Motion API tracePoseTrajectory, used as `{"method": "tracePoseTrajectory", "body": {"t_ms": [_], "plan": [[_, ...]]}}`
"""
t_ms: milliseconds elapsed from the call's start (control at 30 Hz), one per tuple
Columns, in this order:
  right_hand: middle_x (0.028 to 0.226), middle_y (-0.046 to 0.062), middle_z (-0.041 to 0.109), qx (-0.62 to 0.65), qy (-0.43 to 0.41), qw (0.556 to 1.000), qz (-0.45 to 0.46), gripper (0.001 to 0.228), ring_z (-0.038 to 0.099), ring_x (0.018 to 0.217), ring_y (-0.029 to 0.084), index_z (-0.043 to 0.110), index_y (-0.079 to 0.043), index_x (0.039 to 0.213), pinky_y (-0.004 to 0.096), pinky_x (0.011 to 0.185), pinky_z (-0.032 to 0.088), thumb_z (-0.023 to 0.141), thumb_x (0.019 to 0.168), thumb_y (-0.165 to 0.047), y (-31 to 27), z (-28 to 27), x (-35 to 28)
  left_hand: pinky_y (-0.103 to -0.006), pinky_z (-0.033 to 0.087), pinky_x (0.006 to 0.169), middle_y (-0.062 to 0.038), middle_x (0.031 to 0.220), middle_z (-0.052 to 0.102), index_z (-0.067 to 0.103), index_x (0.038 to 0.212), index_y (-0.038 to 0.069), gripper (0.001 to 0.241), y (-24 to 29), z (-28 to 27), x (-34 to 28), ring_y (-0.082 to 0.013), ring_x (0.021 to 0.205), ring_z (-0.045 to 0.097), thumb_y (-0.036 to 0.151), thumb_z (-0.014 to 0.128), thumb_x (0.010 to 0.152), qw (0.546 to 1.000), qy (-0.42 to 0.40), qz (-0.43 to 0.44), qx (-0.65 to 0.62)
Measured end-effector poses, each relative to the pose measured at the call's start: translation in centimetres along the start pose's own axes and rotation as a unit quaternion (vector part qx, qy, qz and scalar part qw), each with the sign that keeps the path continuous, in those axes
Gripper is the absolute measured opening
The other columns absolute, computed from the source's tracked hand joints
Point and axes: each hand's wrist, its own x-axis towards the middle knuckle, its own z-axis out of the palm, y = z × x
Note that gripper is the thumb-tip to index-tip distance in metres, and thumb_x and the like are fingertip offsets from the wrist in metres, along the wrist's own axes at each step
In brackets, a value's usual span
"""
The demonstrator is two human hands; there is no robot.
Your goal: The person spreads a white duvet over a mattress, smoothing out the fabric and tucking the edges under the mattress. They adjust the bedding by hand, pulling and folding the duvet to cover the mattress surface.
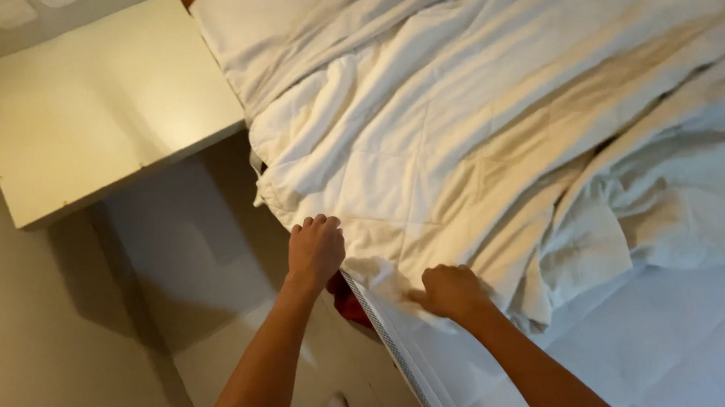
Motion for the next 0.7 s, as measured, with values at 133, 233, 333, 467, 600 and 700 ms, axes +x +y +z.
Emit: {"method": "tracePoseTrajectory", "body": {"t_ms": [133, 233, 333, 467, 600, 700], "plan": [[0.105, 0.012, 0.071, -0.026, 0.167, 0.983, -0.074, 0.040, 0.068, 0.100, 0.031, 0.072, -0.009, 0.104, 0.048, 0.087, 0.054, 0.059, 0.099, -0.047, -2.1, -1.1, 4.2, -0.0486, 0.048, 0.090, -0.009, 0.105, 0.070, 0.070, 0.103, 0.010, 0.019, -1.9, -1.1, 1.9, -0.0307, 0.105, 0.064, 0.025, 0.062, 0.094, 0.999, 0.006, -0.007, 0.036], [0.105, 0.010, 0.071, 0.011, 0.256, 0.958, -0.125, 0.031, 0.067, 0.100, 0.031, 0.071, -0.012, 0.110, 0.047, 0.084, 0.054, 0.061, 0.094, -0.036, -3.5, -3.4, 7.7, -0.0495, 0.048, 0.088, -0.010, 0.105, 0.071, 0.069, 0.105, 0.010, 0.022, -4.2, -1.3, 4.0, -0.0316, 0.104, 0.064, 0.027, 0.065, 0.091, 0.999, 0.026, -0.020, 0.036], [0.105, 0.010, 0.069, 0.006, 0.269, 0.953, -0.140, 0.034, 0.065, 0.098, 0.032, 0.068, -0.012, 0.122, 0.047, 0.082, 0.053, 0.062, 0.095, -0.032, -5.3, -5.0, 10.6, -0.0504, 0.048, 0.088, -0.010, 0.104, 0.071, 0.067, 0.104, 0.008, 0.022, -6.2, -1.7, 5.5, -0.0323, 0.102, 0.064, 0.027, 0.064, 0.094, 0.997, 0.035, -0.019, 0.065], [0.104, 0.010, 0.069, 0.031, 0.286, 0.944, -0.163, 0.030, 0.065, 0.099, 0.032, 0.069, -0.011, 0.120, 0.046, 0.084, 0.052, 0.065, 0.094, -0.026, -7.1, -8.5, 14.3, -0.0503, 0.048, 0.086, -0.011, 0.103, 0.070, 0.066, 0.105, 0.007, 0.024, -8.3, -0.8, 9.7, -0.0330, 0.101, 0.064, 0.028, 0.064, 0.093, 0.996, 0.052, -0.053, 0.055], [0.102, 0.009, 0.069, 0.017, 0.359, 0.911, -0.201, 0.027, 0.064, 0.098, 0.029, 0.070, -0.009, 0.118, 0.044, 0.086, 0.050, 0.067, 0.094, -0.022, -8.2, -10.0, 19.5, -0.0475, 0.049, 0.087, -0.010, 0.107, 0.069, 0.065, 0.104, 0.009, 0.016, -11.3, 0.5, 13.2, -0.0321, 0.104, 0.065, 0.020, 0.063, 0.093, 0.992, 0.074, -0.060, 0.079], [0.101, 0.007, 0.070, 0.049, 0.397, 0.892, -0.212, 0.024, 0.064, 0.102, 0.028, 0.071, -0.010, 0.112, 0.044, 0.088, 0.049, 0.069, 0.092, -0.023, -8.5, -11.3, 23.4, -0.0470, 0.049, 0.087, -0.010, 0.109, 0.068, 0.065, 0.109, 0.011, 0.017, -14.2, 3.6, 16.3, -0.0304, 0.105, 0.065, 0.016, 0.062, 0.092, 0.990, 0.085, -0.065, 0.090]]}}
